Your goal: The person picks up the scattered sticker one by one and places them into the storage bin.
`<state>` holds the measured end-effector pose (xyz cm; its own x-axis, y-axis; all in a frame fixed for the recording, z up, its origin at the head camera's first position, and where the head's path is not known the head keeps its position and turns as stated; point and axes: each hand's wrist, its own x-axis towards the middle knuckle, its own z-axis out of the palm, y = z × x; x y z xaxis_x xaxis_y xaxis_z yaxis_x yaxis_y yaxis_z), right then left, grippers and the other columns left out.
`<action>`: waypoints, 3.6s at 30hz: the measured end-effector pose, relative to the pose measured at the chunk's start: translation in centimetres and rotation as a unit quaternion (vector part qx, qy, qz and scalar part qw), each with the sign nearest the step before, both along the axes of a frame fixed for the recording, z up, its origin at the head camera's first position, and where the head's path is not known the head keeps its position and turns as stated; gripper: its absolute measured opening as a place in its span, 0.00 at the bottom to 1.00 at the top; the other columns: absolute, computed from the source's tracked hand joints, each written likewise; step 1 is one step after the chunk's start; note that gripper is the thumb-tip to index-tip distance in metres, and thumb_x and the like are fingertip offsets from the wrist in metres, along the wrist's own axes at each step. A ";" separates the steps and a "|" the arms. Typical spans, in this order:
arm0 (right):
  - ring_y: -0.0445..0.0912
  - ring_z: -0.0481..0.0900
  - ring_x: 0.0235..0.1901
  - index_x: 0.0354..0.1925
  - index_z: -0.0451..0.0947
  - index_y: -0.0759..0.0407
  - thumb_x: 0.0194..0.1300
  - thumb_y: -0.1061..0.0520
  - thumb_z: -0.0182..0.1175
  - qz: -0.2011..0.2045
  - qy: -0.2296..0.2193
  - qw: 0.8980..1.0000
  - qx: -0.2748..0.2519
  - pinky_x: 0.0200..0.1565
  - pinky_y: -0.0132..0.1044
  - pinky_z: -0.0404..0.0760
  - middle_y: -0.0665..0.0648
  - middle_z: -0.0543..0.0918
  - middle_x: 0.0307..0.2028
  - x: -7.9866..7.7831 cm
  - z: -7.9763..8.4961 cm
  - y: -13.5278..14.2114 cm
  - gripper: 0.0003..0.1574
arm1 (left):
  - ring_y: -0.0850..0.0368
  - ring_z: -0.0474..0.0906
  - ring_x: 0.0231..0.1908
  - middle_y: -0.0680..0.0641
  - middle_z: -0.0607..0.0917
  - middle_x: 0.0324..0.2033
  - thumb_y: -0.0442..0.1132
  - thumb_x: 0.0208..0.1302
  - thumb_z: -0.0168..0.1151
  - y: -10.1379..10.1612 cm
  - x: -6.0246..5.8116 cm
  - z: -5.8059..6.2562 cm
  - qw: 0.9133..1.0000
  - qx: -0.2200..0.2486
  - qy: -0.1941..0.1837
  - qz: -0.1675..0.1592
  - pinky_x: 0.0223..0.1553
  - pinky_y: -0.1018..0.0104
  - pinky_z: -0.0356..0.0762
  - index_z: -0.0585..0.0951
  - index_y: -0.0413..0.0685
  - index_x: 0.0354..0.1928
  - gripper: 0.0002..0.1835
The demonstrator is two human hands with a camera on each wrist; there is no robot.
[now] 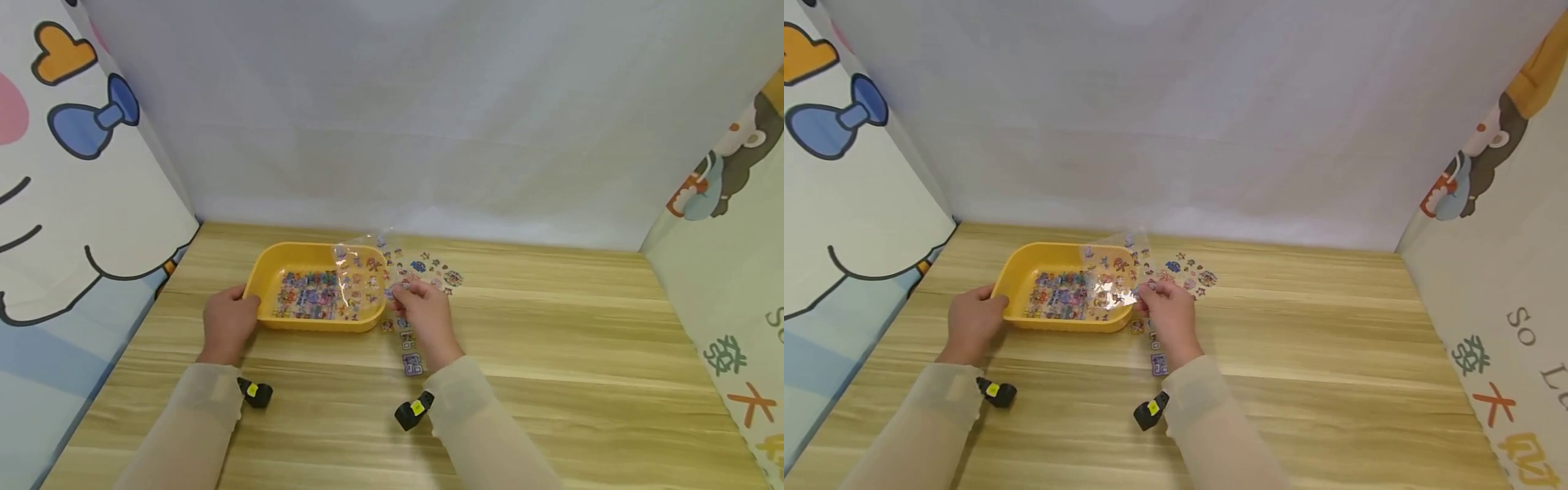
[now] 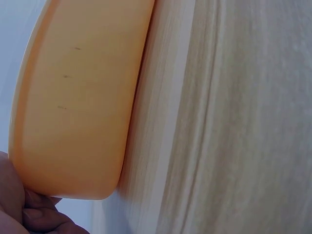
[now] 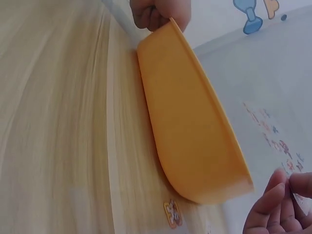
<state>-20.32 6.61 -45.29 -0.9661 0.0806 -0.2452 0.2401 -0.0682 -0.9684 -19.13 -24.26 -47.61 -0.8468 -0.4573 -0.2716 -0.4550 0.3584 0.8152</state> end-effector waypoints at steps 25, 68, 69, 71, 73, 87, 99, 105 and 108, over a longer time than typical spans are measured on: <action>0.43 0.72 0.20 0.39 0.86 0.59 0.74 0.53 0.62 0.122 0.062 0.962 0.238 0.21 0.36 0.72 0.52 0.82 0.27 0.5 3.7 -5.7 0.12 | 0.47 0.75 0.61 0.38 0.77 0.67 0.41 0.70 0.52 0.3 0.0 0.0 1.000 0.007 -0.001 -0.004 0.59 0.51 0.77 0.75 0.41 0.71 0.28; 0.46 0.77 0.25 0.70 0.70 0.60 0.69 0.51 0.63 0.079 0.074 0.909 0.401 0.31 0.42 0.77 0.51 0.81 0.33 -2.0 -0.2 2.3 0.34 | 0.47 0.76 0.56 0.38 0.80 0.63 0.40 0.70 0.53 -0.2 0.3 -0.1 1.000 -0.015 0.008 -0.002 0.53 0.54 0.79 0.77 0.40 0.69 0.27; 0.46 0.78 0.25 0.71 0.68 0.60 0.70 0.50 0.63 0.082 0.065 0.908 0.405 0.31 0.42 0.78 0.51 0.82 0.34 -2.2 -0.3 2.7 0.37 | 0.47 0.76 0.56 0.38 0.80 0.63 0.40 0.70 0.53 -0.2 0.2 -0.1 1.000 -0.015 0.008 -0.002 0.53 0.55 0.80 0.77 0.40 0.69 0.27; 0.46 0.78 0.26 0.74 0.65 0.60 0.70 0.49 0.63 0.087 0.047 0.905 0.414 0.32 0.42 0.78 0.51 0.82 0.36 -2.6 -0.4 3.6 0.40 | 0.47 0.77 0.56 0.38 0.80 0.63 0.40 0.70 0.53 -0.2 0.2 -0.2 1.000 -0.013 0.009 -0.003 0.53 0.54 0.80 0.77 0.40 0.69 0.27; 0.47 0.79 0.28 0.75 0.62 0.60 0.70 0.49 0.63 0.095 0.027 0.901 0.421 0.34 0.43 0.80 0.53 0.83 0.39 -2.9 -0.4 4.5 0.42 | 0.47 0.77 0.56 0.37 0.80 0.63 0.40 0.70 0.53 -0.2 0.1 -0.2 1.000 -0.012 0.010 -0.004 0.53 0.54 0.80 0.77 0.40 0.69 0.27; 0.66 0.71 0.62 0.75 0.61 0.67 0.67 0.50 0.64 0.113 -0.020 0.872 0.475 0.63 0.59 0.72 0.72 0.65 0.69 -5.0 -0.5 8.7 0.46 | 0.47 0.77 0.55 0.38 0.81 0.62 0.40 0.70 0.53 -0.3 0.2 -0.4 1.000 -0.019 0.016 -0.005 0.52 0.54 0.80 0.78 0.40 0.68 0.26; 0.66 0.72 0.59 0.71 0.64 0.72 0.64 0.51 0.65 0.129 -0.033 0.858 0.497 0.61 0.60 0.73 0.73 0.70 0.63 -6.2 -1.0 10.2 0.45 | 0.47 0.77 0.54 0.38 0.82 0.61 0.40 0.70 0.53 0.1 0.1 -0.3 1.000 -0.025 0.016 -0.009 0.51 0.56 0.79 0.79 0.40 0.67 0.26; 0.64 0.71 0.58 0.66 0.68 0.75 0.63 0.51 0.67 0.136 -0.028 0.852 0.505 0.62 0.58 0.73 0.72 0.72 0.59 -7.0 -1.4 10.6 0.42 | 0.48 0.77 0.54 0.39 0.81 0.62 0.40 0.70 0.53 0.1 0.0 0.0 1.000 -0.022 0.015 -0.010 0.52 0.55 0.79 0.78 0.41 0.68 0.27; 0.65 0.71 0.58 0.66 0.69 0.75 0.63 0.51 0.69 0.141 -0.025 0.851 0.506 0.62 0.58 0.72 0.72 0.72 0.58 -7.2 -1.4 10.7 0.42 | 0.48 0.77 0.55 0.39 0.81 0.63 0.40 0.70 0.53 0.2 0.0 0.1 1.000 -0.020 0.014 -0.008 0.53 0.55 0.79 0.78 0.41 0.69 0.27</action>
<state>-27.55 17.34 -46.72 -0.9724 0.0407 -0.2298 0.1508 0.8612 -0.4853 -19.11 -24.08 -47.52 -0.8611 -0.4534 -0.2302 -0.4266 0.3980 0.8122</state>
